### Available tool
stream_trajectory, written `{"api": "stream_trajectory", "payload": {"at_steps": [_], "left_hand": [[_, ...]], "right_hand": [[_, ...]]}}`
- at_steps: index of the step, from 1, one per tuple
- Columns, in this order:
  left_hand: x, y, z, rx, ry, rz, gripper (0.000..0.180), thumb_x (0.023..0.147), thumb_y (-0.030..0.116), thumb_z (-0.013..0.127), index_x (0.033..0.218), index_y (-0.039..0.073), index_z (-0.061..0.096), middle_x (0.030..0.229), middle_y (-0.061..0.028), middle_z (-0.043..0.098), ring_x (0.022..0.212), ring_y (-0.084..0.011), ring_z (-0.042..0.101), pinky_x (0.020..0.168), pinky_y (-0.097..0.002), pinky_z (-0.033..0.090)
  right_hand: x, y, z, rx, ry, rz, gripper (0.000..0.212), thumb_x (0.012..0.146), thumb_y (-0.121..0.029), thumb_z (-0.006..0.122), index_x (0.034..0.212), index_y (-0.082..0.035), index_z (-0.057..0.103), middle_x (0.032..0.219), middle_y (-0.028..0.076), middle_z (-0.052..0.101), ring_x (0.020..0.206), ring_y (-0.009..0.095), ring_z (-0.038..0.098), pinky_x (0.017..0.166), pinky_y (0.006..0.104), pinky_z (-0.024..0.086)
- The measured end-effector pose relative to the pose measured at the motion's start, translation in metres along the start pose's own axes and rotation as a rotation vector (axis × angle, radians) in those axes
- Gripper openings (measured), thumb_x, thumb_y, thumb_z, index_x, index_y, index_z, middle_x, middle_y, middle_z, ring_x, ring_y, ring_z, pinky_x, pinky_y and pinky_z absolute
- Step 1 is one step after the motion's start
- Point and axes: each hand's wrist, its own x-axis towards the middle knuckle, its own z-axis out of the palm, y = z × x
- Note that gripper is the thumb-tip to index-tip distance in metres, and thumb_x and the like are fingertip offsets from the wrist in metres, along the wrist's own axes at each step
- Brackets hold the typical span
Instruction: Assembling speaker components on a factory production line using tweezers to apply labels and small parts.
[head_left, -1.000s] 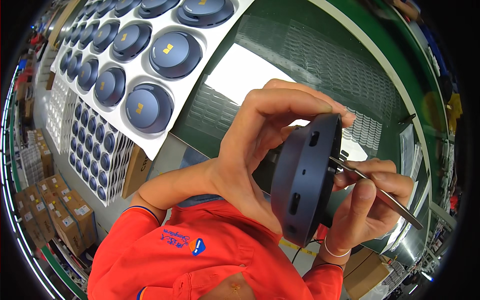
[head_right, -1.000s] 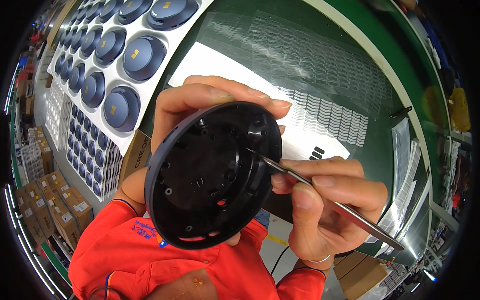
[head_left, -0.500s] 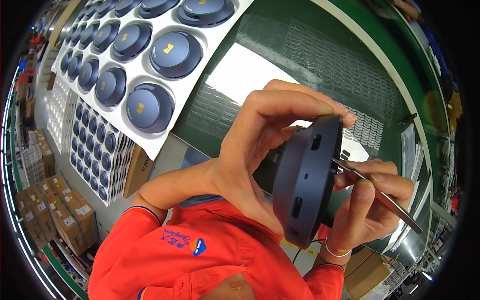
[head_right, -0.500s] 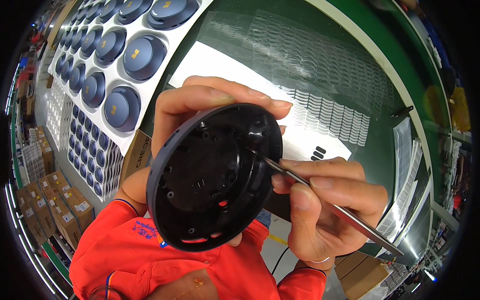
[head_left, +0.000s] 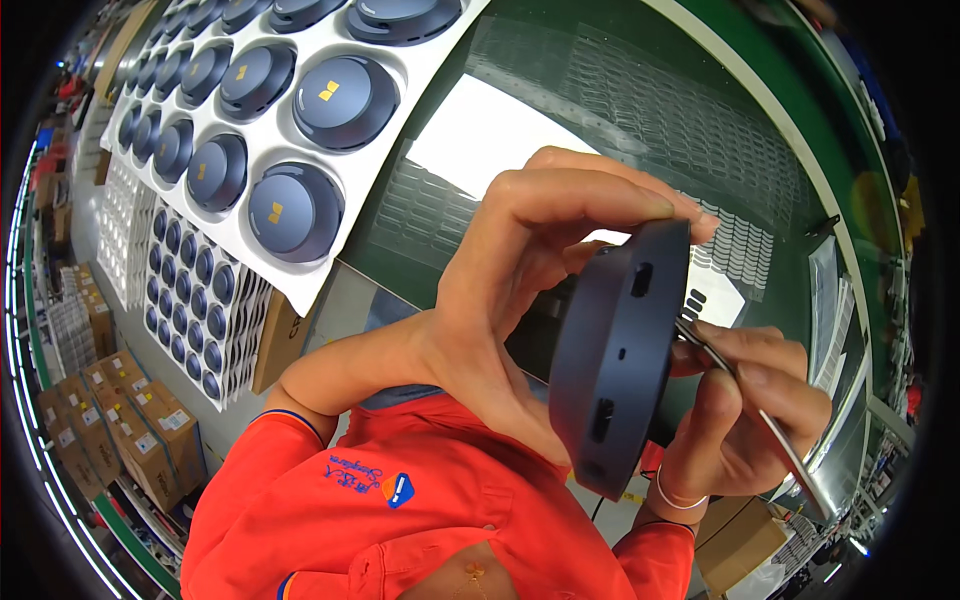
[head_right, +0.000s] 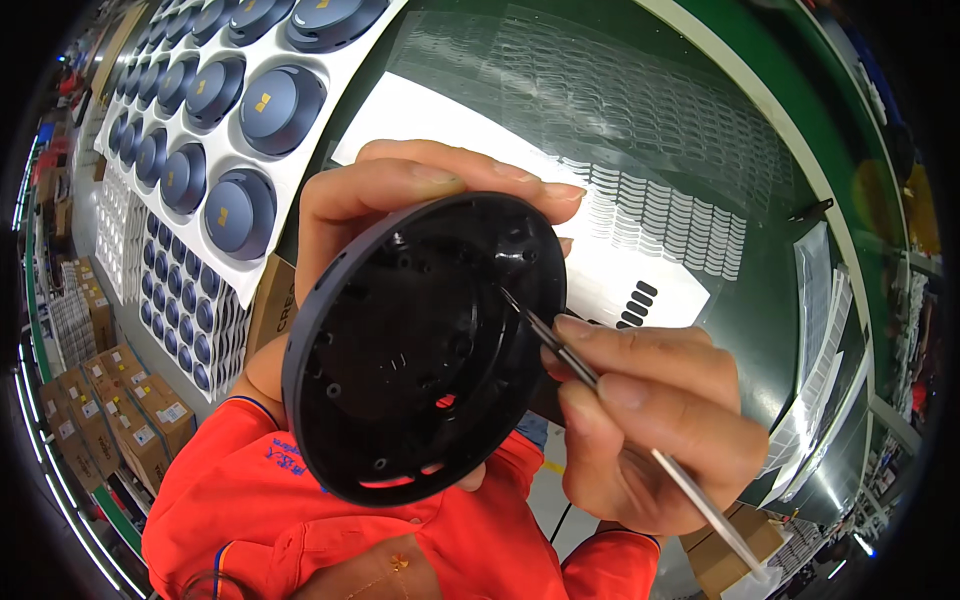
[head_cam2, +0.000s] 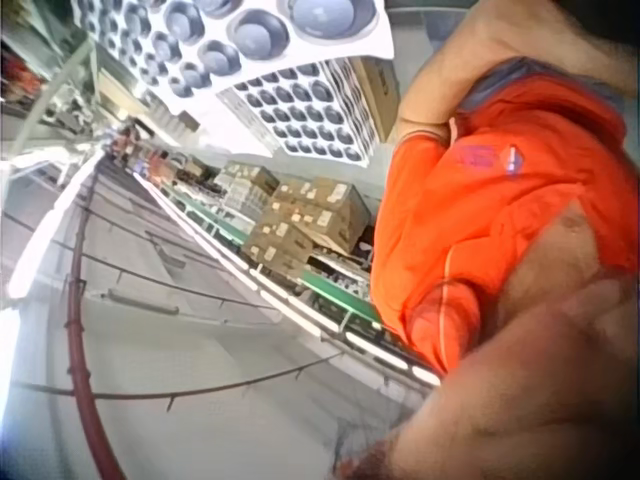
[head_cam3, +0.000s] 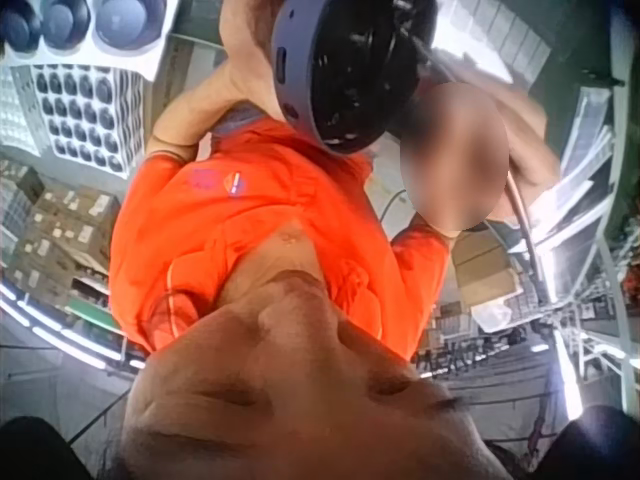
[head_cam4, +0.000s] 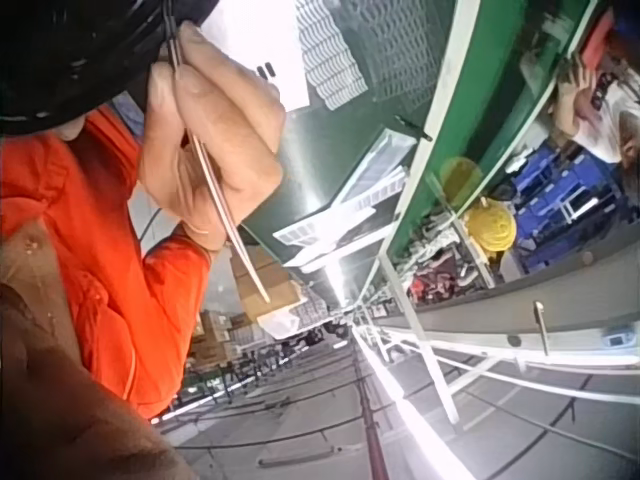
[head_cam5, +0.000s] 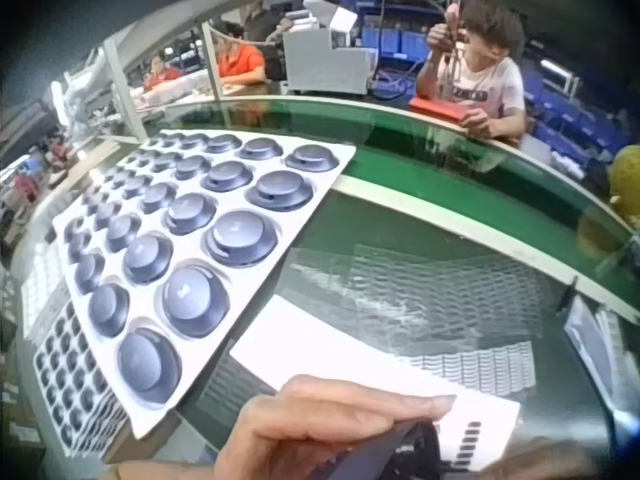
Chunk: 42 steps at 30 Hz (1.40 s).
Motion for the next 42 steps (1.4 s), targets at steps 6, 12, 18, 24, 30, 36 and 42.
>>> {"api": "stream_trajectory", "payload": {"at_steps": [6,12,18,24,30,36,42], "left_hand": [[-0.001,-0.001,0.000,-0.046,-0.002,-0.013,0.090,0.057,0.022,0.093,0.124,0.004,0.035,0.119,-0.0235,0.049,0.112,-0.0383,0.058,0.093,-0.0436,0.054],[0.001,0.003,0.000,-0.074,-0.002,0.004,0.069,0.072,0.011,0.083,0.122,0.003,0.036,0.117,-0.0250,0.051,0.108,-0.0373,0.061,0.090,-0.0416,0.056],[-0.001,0.003,0.001,-0.071,-0.020,0.016,0.060,0.076,0.009,0.078,0.121,0.002,0.037,0.115,-0.0261,0.052,0.105,-0.0376,0.062,0.090,-0.0422,0.056],[-0.003,-0.001,0.001,-0.088,-0.037,0.031,0.052,0.081,0.008,0.073,0.119,0.000,0.039,0.113,-0.0271,0.053,0.102,-0.0379,0.063,0.089,-0.0428,0.056],[-0.005,-0.005,0.007,-0.106,-0.068,0.036,0.043,0.085,0.006,0.068,0.117,-0.001,0.041,0.110,-0.0282,0.054,0.100,-0.0382,0.065,0.089,-0.0435,0.056],[-0.003,-0.006,0.002,-0.097,-0.112,0.035,0.042,0.088,0.011,0.067,0.118,-0.001,0.040,0.111,-0.0284,0.054,0.099,-0.0376,0.065,0.088,-0.0424,0.057],[-0.001,0.005,0.004,-0.136,-0.130,-0.072,0.048,0.086,0.018,0.070,0.119,0.000,0.041,0.113,-0.0283,0.053,0.105,-0.0374,0.063,0.091,-0.0425,0.055]], "right_hand": [[0.003,-0.007,-0.005,-0.295,-0.146,-0.266,0.041,0.071,0.008,0.076,0.101,0.000,0.050,0.098,0.024,0.065,0.074,0.027,0.065,0.059,0.0273,0.054],[0.003,-0.008,-0.016,-0.379,-0.321,-0.358,0.038,0.079,0.002,0.069,0.110,-0.004,0.049,0.106,0.025,0.063,0.081,0.033,0.065,0.065,0.0386,0.053],[0.009,0.001,-0.017,-0.388,-0.251,-0.540,0.035,0.067,0.000,0.072,0.096,0.000,0.053,0.090,0.023,0.063,0.069,0.025,0.064,0.053,0.0307,0.060],[-0.007,-0.009,-0.027,-0.365,-0.208,-0.398,0.033,0.089,-0.012,0.061,0.120,-0.010,0.049,0.108,0.026,0.061,0.070,0.031,0.064,0.055,0.0357,0.053],[-0.005,0.003,-0.021,-0.255,-0.139,-0.440,0.023,0.080,-0.012,0.064,0.100,-0.009,0.054,0.090,0.024,0.068,0.056,0.018,0.056,0.043,0.0267,0.048],[-0.001,-0.005,-0.006,-0.283,-0.165,-0.370,0.019,0.076,-0.008,0.066,0.093,-0.011,0.058,0.092,0.019,0.071,0.048,0.013,0.049,0.043,0.0219,0.039],[0.007,0.005,-0.014,-0.526,-0.307,-0.423,0.012,0.075,-0.013,0.069,0.081,-0.005,0.063,0.094,0.016,0.072,0.051,0.012,0.052,0.044,0.0204,0.039]]}}
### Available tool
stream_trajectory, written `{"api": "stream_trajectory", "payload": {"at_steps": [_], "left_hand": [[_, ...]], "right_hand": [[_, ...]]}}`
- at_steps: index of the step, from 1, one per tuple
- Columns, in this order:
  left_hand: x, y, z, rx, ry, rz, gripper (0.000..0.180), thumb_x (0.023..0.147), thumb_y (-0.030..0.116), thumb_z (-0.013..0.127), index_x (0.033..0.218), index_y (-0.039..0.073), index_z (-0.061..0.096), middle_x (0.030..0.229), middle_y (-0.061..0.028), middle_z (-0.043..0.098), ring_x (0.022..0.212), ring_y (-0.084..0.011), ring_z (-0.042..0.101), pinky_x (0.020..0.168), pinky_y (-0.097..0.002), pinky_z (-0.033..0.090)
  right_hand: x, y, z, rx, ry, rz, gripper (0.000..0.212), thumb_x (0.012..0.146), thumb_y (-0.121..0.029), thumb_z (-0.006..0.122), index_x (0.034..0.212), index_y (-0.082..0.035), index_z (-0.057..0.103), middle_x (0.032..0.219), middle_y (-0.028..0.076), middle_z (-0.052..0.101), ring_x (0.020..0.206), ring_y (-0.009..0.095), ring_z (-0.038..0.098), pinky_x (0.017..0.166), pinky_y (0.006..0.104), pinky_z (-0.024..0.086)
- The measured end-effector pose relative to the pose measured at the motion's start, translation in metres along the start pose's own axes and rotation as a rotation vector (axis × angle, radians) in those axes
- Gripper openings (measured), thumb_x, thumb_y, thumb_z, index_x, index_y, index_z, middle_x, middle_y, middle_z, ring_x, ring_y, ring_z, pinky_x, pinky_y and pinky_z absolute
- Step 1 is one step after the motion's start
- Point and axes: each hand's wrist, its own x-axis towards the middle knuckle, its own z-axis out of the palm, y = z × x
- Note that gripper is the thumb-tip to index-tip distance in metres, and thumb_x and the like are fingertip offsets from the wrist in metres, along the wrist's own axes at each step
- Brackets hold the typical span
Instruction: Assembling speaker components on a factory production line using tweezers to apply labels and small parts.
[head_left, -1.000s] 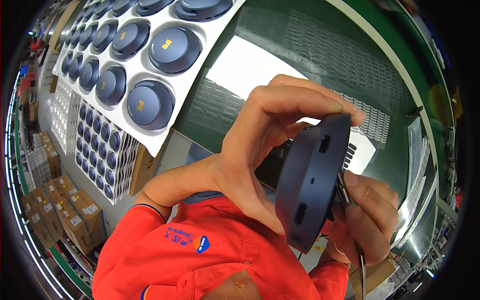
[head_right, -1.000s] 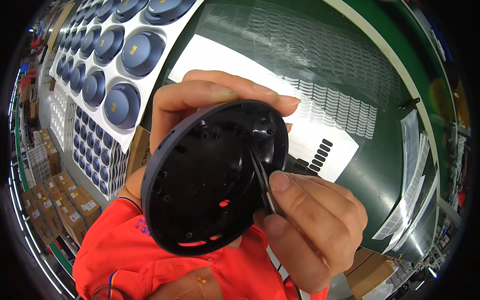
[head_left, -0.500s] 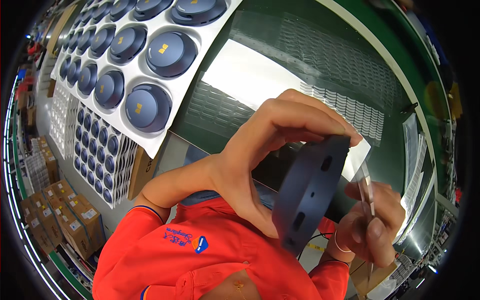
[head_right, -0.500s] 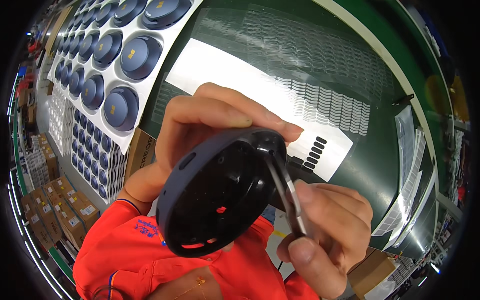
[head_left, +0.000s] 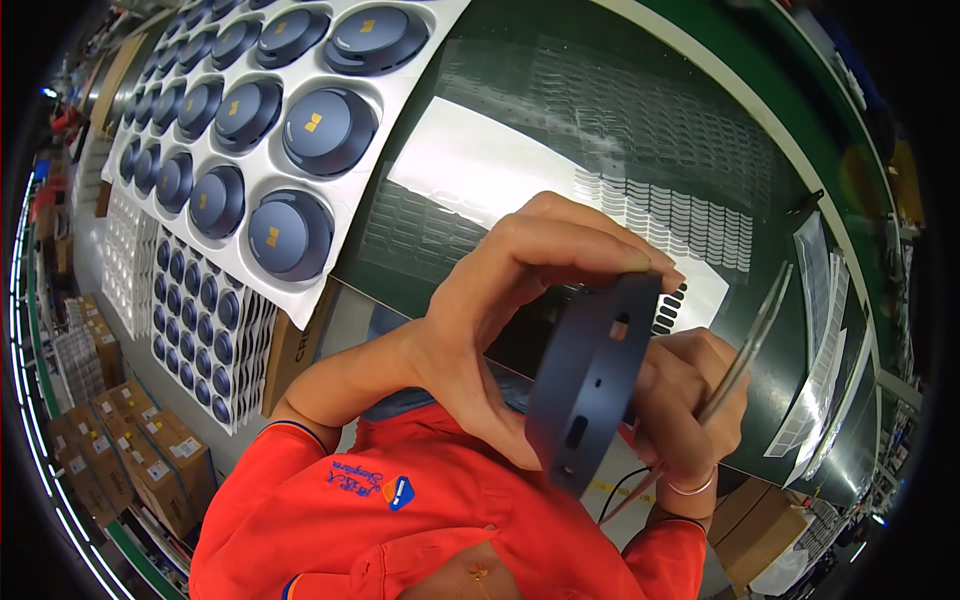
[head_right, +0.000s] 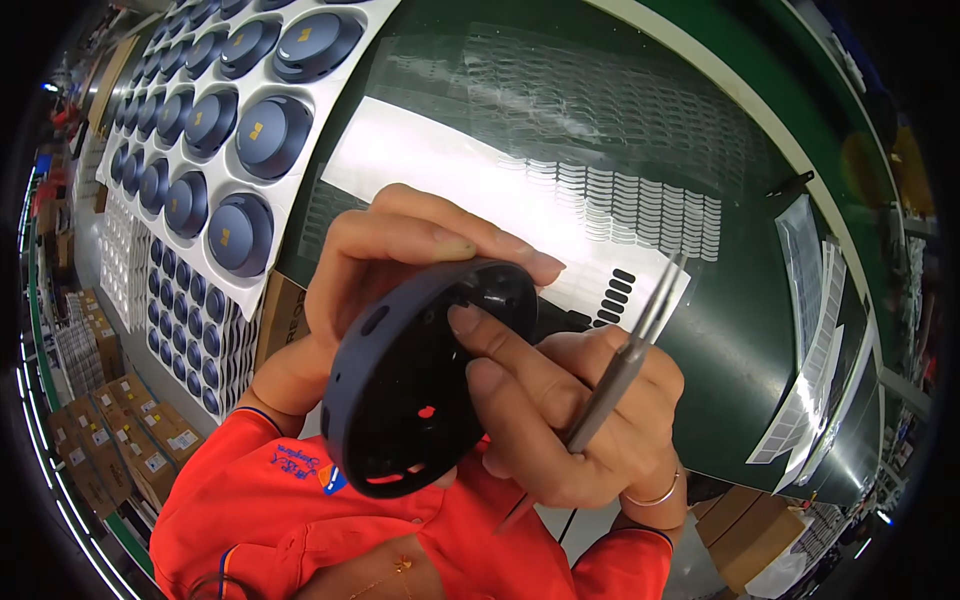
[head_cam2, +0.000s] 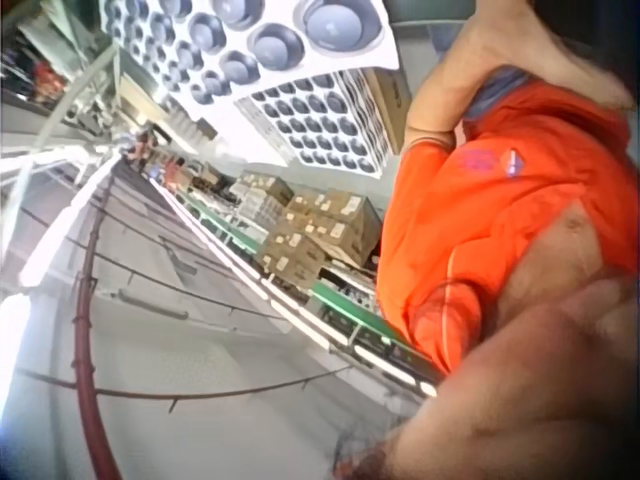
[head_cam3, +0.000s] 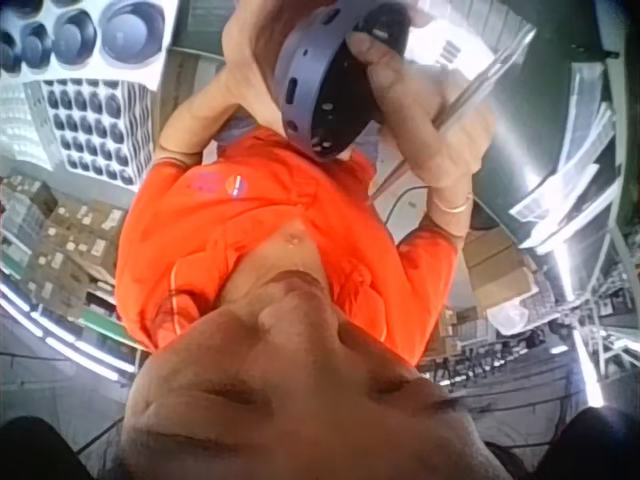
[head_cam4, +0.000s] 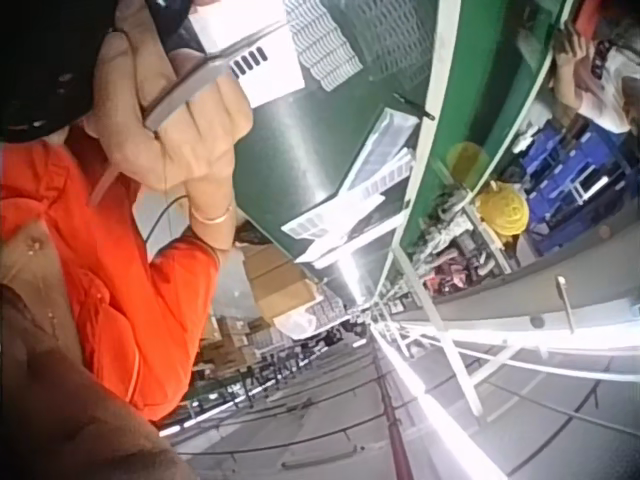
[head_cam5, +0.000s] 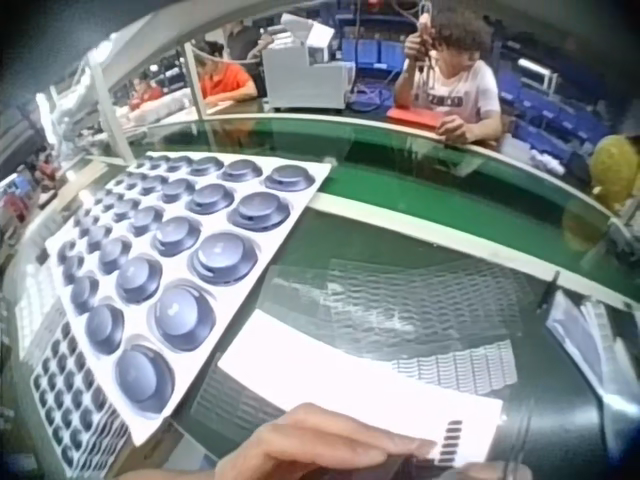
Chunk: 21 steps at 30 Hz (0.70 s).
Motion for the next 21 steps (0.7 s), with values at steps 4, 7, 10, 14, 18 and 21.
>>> {"api": "stream_trajectory", "payload": {"at_steps": [4,7,10,14,18,21], "left_hand": [[0.000,0.022,-0.008,0.191,0.002,-0.034,0.082,0.066,0.033,0.088,0.122,-0.003,0.041,0.117,-0.0260,0.053,0.108,-0.0380,0.060,0.096,-0.0462,0.049],[-0.022,0.033,-0.020,0.020,-0.029,-0.098,0.104,0.051,0.018,0.095,0.135,-0.001,0.037,0.129,-0.0194,0.044,0.122,-0.0314,0.049,0.102,-0.0410,0.041],[-0.025,0.087,-0.041,0.144,-0.046,-0.131,0.102,0.054,0.019,0.094,0.136,0.001,0.036,0.131,-0.0200,0.044,0.123,-0.0308,0.047,0.102,-0.0405,0.042],[-0.012,0.191,-0.107,0.815,-0.020,-0.162,0.094,0.054,0.015,0.092,0.133,0.002,0.041,0.126,-0.0148,0.052,0.117,-0.0274,0.051,0.097,-0.0377,0.044],[-0.002,0.271,-0.245,1.679,0.136,-0.216,0.078,0.062,0.015,0.083,0.130,0.005,0.047,0.123,-0.0104,0.053,0.114,-0.0228,0.054,0.098,-0.0355,0.043],[-0.009,0.317,-0.370,2.030,0.066,-0.285,0.078,0.059,0.009,0.079,0.130,0.005,0.047,0.122,-0.0126,0.052,0.117,-0.0293,0.052,0.101,-0.0357,0.043]], "right_hand": [[0.000,-0.005,0.012,0.319,0.063,0.092,0.024,0.082,-0.026,0.066,0.080,-0.002,0.064,0.092,0.015,0.072,0.052,0.015,0.053,0.047,0.0234,0.042],[-0.017,-0.018,0.006,0.927,0.129,0.515,0.034,0.095,-0.035,0.054,0.097,-0.002,0.059,0.084,0.018,0.070,0.051,0.015,0.054,0.049,0.0272,0.044],[-0.012,-0.023,-0.002,0.746,0.320,0.432,0.038,0.102,-0.039,0.038,0.107,-0.003,0.049,0.076,0.021,0.066,0.046,0.014,0.052,0.047,0.0242,0.043],[-0.017,-0.013,-0.009,0.475,0.458,0.377,0.036,0.105,-0.034,0.032,0.107,-0.001,0.047,0.073,0.020,0.063,0.046,0.013,0.051,0.045,0.0207,0.042],[0.002,-0.012,-0.004,0.494,0.415,0.369,0.041,0.104,-0.035,0.037,0.103,0.004,0.049,0.072,0.026,0.065,0.044,0.020,0.054,0.041,0.0219,0.044],[0.014,-0.014,0.003,0.483,0.352,0.376,0.040,0.104,-0.033,0.036,0.105,0.005,0.048,0.074,0.026,0.065,0.043,0.019,0.053,0.042,0.0222,0.044]]}}
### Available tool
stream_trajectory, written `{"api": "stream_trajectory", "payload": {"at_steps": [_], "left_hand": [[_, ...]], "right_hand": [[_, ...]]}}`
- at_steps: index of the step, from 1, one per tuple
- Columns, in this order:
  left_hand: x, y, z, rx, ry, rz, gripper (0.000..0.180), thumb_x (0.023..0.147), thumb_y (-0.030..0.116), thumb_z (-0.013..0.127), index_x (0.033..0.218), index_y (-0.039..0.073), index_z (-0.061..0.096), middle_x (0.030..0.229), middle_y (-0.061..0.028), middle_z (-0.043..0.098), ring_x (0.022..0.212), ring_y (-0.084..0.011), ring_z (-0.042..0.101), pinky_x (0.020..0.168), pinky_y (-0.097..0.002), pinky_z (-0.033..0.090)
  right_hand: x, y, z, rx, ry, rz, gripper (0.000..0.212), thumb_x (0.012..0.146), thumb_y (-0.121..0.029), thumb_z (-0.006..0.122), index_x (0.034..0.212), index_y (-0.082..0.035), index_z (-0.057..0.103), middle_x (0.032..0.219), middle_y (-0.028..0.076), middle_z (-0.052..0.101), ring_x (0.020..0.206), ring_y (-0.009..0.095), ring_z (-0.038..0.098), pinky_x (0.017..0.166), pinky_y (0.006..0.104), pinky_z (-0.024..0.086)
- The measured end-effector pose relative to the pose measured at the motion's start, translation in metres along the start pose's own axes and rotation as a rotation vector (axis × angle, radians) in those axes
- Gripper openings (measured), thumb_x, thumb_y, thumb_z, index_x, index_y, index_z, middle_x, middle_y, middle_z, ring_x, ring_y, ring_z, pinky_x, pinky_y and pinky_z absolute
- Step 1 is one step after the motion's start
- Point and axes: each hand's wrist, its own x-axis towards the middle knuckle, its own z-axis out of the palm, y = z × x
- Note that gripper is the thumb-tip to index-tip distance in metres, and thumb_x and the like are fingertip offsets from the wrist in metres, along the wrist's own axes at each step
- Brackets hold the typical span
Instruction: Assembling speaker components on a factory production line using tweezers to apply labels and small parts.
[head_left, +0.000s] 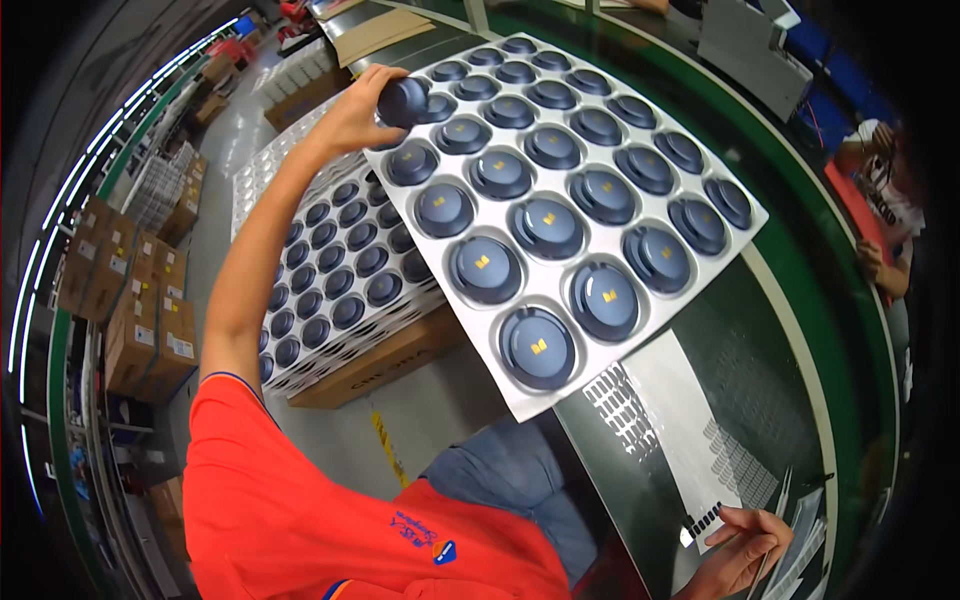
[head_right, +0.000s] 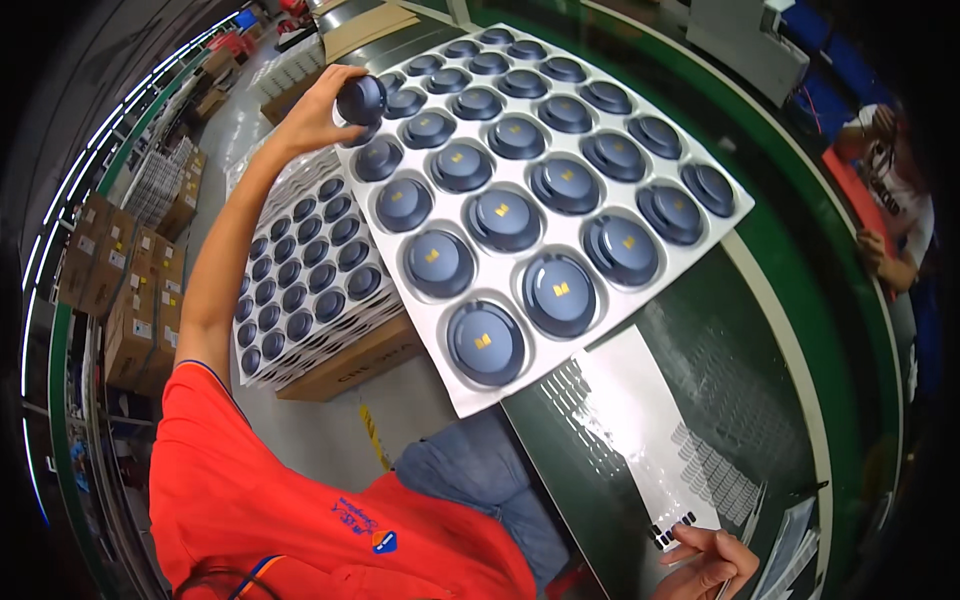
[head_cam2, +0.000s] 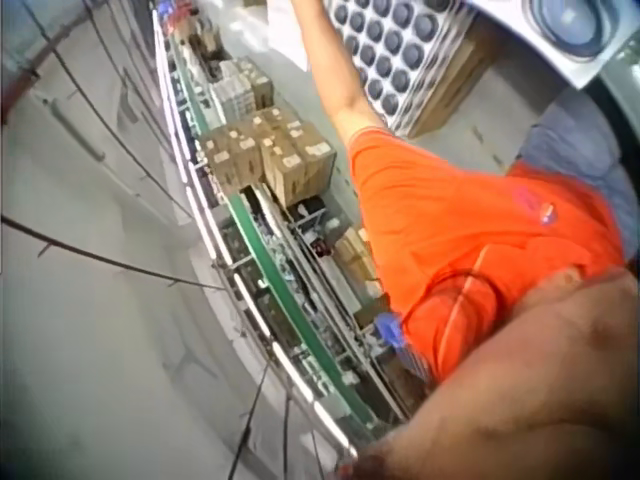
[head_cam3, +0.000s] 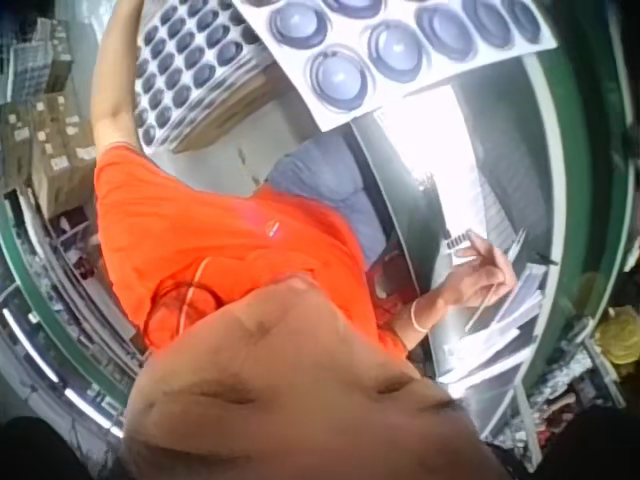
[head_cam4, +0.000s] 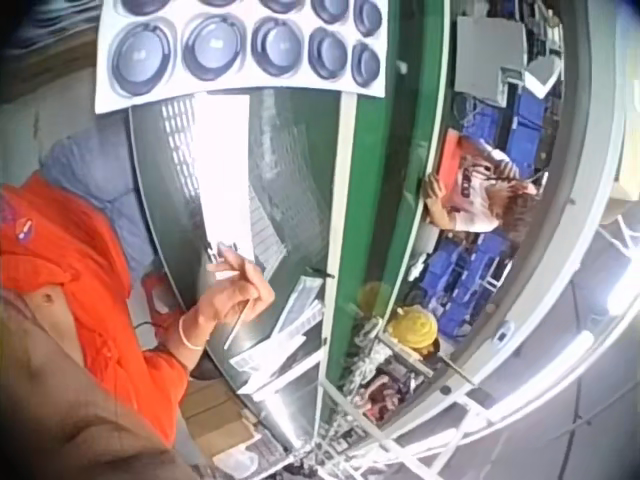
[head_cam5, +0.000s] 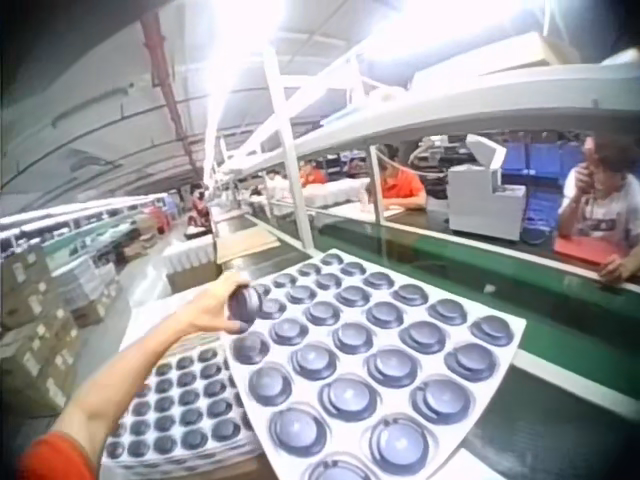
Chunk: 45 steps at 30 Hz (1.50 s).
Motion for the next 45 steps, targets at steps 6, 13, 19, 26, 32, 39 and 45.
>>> {"api": "stream_trajectory", "payload": {"at_steps": [6,13,19,26,32,39,45], "left_hand": [[0.017,-0.135,0.038,0.314,-0.255,-0.257,0.075,0.059,-0.001,0.073,0.128,0.009,0.046,0.124,-0.0110,0.048,0.118,-0.0347,0.050,0.094,-0.0411,0.049],[0.023,-0.185,0.076,0.421,-0.500,-0.260,0.080,0.056,-0.008,0.072,0.130,0.010,0.047,0.127,-0.0119,0.052,0.116,-0.0355,0.053,0.094,-0.0422,0.049],[0.038,-0.208,0.089,0.348,-0.546,-0.318,0.069,0.066,-0.009,0.063,0.132,0.008,0.049,0.128,-0.0187,0.054,0.119,-0.0368,0.054,0.096,-0.0423,0.047],[0.071,-0.245,0.138,-0.119,-0.209,-0.688,0.055,0.082,0.053,0.065,0.096,0.000,0.072,0.094,-0.0190,0.071,0.089,-0.0283,0.067,0.078,-0.0372,0.050],[0.107,-0.224,0.177,-0.264,-0.249,-0.904,0.088,0.066,0.062,0.072,0.112,-0.013,0.062,0.120,-0.0300,0.060,0.108,-0.0377,0.062,0.088,-0.0429,0.048],[0.106,-0.246,0.133,-0.096,-0.262,-0.835,0.081,0.057,0.057,0.081,0.103,-0.008,0.067,0.109,-0.0243,0.066,0.100,-0.0321,0.064,0.084,-0.0379,0.049],[0.115,-0.218,0.141,-0.099,-0.250,-0.718,0.074,0.053,0.052,0.084,0.096,-0.008,0.070,0.093,-0.0181,0.070,0.091,-0.0304,0.067,0.081,-0.0379,0.049]], "right_hand": [[0.005,0.011,0.015,-0.073,-0.098,-0.037,0.039,0.104,-0.032,0.037,0.105,0.005,0.048,0.082,0.028,0.067,0.045,0.020,0.055,0.044,0.0247,0.047],[0.012,0.012,0.034,-0.137,-0.169,-0.079,0.038,0.103,-0.032,0.039,0.107,0.004,0.051,0.084,0.027,0.067,0.052,0.021,0.060,0.047,0.0260,0.049],[0.026,0.012,0.045,-0.172,-0.133,-0.092,0.036,0.104,-0.029,0.039,0.106,0.006,0.051,0.081,0.026,0.067,0.052,0.022,0.060,0.045,0.0256,0.049],[0.032,0.027,0.054,-0.122,-0.113,-0.094,0.036,0.104,-0.027,0.038,0.105,0.007,0.050,0.080,0.025,0.066,0.059,0.026,0.065,0.042,0.0267,0.051],[0.027,0.031,0.049,-0.166,-0.029,0.070,0.039,0.103,-0.029,0.040,0.104,0.008,0.049,0.079,0.024,0.064,0.061,0.029,0.066,0.048,0.0308,0.055],[0.024,0.035,0.051,-0.238,0.047,0.128,0.035,0.105,-0.031,0.031,0.103,-0.001,0.049,0.072,0.015,0.065,0.053,0.012,0.057,0.047,0.0204,0.043],[0.025,0.028,0.049,-0.194,0.073,0.108,0.034,0.105,-0.031,0.032,0.102,-0.002,0.049,0.073,0.015,0.065,0.050,0.012,0.055,0.048,0.0204,0.043]]}}
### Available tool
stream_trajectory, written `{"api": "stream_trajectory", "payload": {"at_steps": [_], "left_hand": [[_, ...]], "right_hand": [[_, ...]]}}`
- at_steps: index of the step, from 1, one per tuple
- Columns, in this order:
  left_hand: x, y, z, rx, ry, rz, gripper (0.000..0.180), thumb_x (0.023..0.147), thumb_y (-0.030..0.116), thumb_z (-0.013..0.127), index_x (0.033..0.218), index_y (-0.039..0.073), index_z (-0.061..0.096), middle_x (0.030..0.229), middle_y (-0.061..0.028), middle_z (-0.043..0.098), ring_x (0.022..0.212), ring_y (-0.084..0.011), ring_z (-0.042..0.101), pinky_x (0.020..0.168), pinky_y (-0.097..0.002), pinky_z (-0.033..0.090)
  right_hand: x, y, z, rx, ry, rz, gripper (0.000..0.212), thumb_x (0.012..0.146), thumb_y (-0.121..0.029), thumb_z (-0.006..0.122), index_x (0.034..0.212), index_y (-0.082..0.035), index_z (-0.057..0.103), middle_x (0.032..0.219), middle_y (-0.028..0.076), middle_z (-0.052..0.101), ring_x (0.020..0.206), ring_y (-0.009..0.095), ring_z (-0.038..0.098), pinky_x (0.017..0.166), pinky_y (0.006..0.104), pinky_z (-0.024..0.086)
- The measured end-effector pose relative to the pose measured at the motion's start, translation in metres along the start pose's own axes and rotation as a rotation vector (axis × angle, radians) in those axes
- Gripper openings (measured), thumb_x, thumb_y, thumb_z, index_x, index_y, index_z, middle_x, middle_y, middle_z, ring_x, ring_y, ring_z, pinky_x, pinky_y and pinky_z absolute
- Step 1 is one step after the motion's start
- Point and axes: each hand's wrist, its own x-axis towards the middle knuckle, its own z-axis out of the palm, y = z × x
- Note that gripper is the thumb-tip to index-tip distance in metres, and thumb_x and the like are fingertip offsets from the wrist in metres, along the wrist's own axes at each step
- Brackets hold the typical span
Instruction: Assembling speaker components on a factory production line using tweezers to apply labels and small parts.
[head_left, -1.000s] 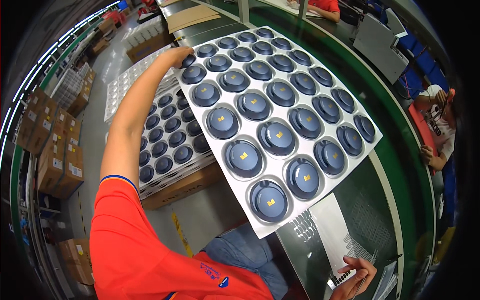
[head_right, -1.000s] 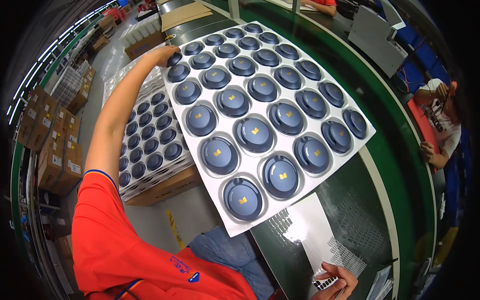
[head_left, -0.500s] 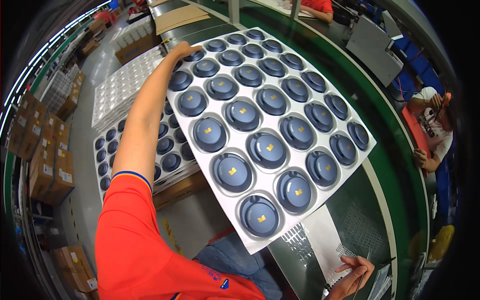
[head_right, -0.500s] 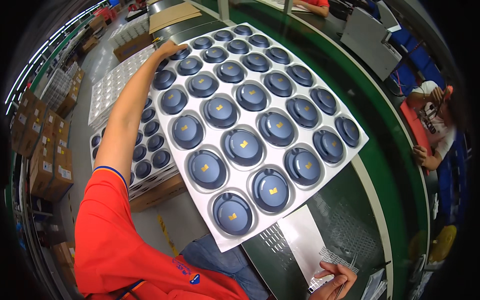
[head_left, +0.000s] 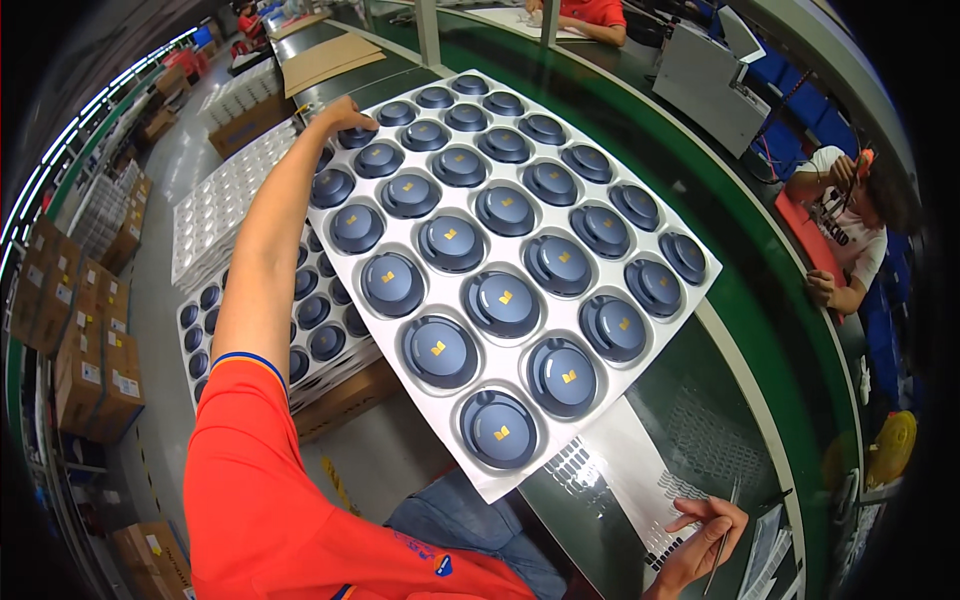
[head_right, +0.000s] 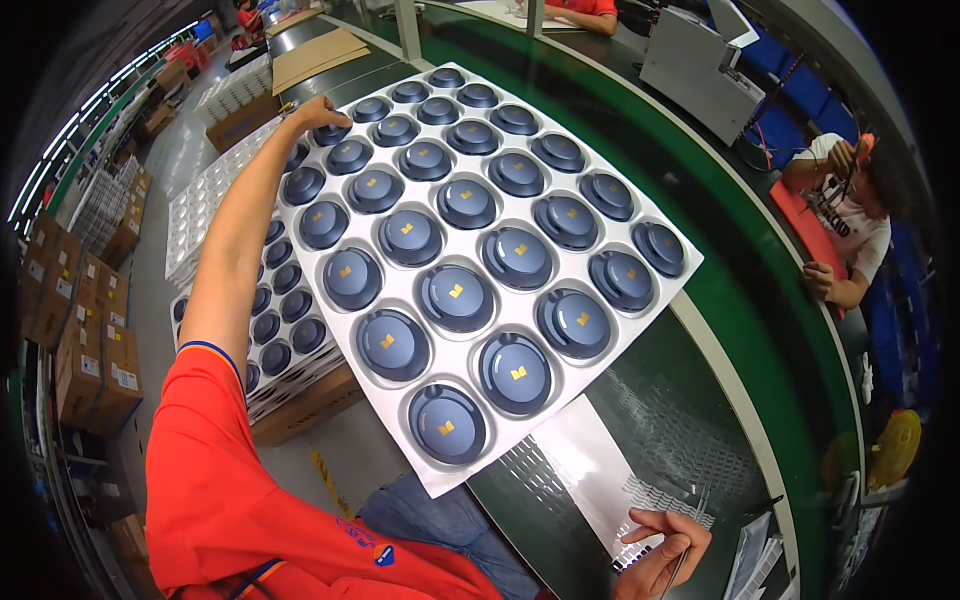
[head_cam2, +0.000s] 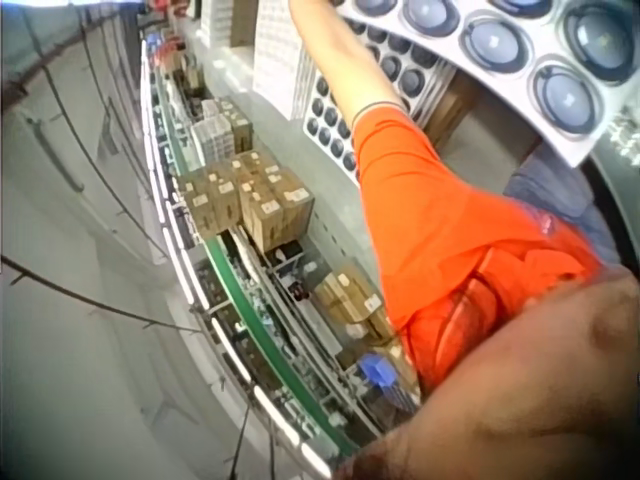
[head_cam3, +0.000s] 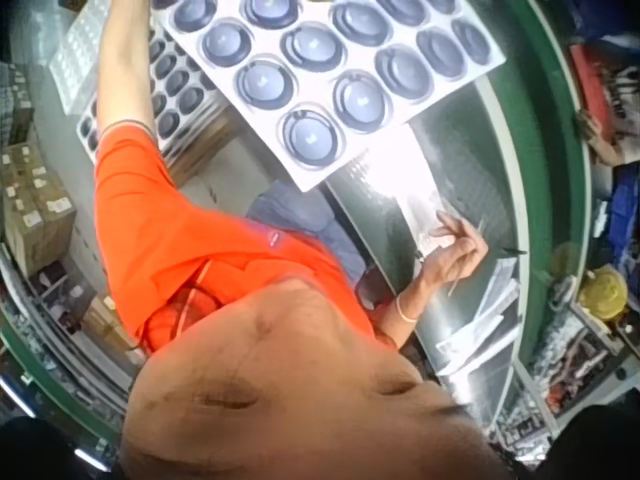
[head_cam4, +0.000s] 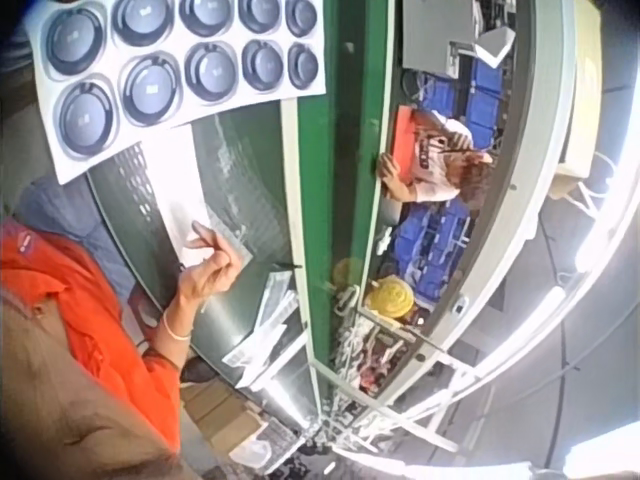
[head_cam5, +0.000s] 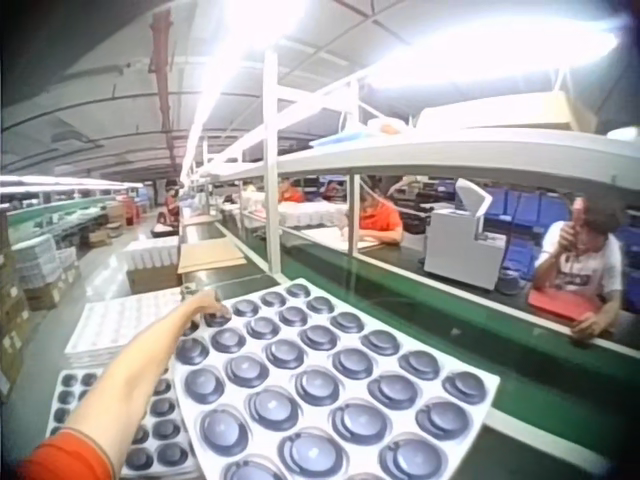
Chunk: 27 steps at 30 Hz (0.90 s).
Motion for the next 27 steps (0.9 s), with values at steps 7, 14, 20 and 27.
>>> {"api": "stream_trajectory", "payload": {"at_steps": [7,14,20,27], "left_hand": [[-0.022,0.014,-0.027,-0.061,0.233,0.078,0.059,0.053,0.036,0.088,0.095,-0.003,0.072,0.090,-0.0187,0.070,0.088,-0.0287,0.068,0.080,-0.0357,0.052],[-0.161,0.134,-0.064,-0.803,0.131,0.277,0.037,0.080,0.019,0.076,0.108,-0.003,0.064,0.095,-0.0082,0.068,0.081,-0.0132,0.064,0.071,-0.0292,0.052],[-0.389,0.276,-0.016,-1.572,-0.487,0.244,0.044,0.086,0.008,0.068,0.123,-0.004,0.048,0.112,-0.0130,0.063,0.097,-0.0180,0.066,0.082,-0.0284,0.054],[-0.526,0.355,0.082,-1.775,-0.998,-0.085,0.051,0.087,0.003,0.066,0.129,-0.007,0.040,0.118,-0.0134,0.057,0.105,-0.0195,0.061,0.094,-0.0346,0.050]], "right_hand": [[-0.002,-0.007,-0.010,0.015,0.013,-0.044,0.035,0.105,-0.033,0.032,0.102,-0.002,0.048,0.072,0.015,0.065,0.045,0.011,0.052,0.047,0.0204,0.042],[-0.016,-0.026,-0.032,0.098,0.060,-0.062,0.043,0.103,-0.042,0.033,0.102,-0.002,0.048,0.066,0.017,0.063,0.040,0.012,0.048,0.045,0.0204,0.038],[-0.023,-0.035,-0.066,0.224,-0.088,0.001,0.047,0.103,-0.043,0.034,0.109,0.001,0.050,0.072,0.021,0.067,0.045,0.019,0.056,0.052,0.0256,0.047],[-0.025,-0.003,-0.090,0.332,-0.231,0.155,0.051,0.101,-0.040,0.041,0.123,0.004,0.055,0.082,0.016,0.063,0.061,0.014,0.057,0.053,0.0245,0.048]]}}
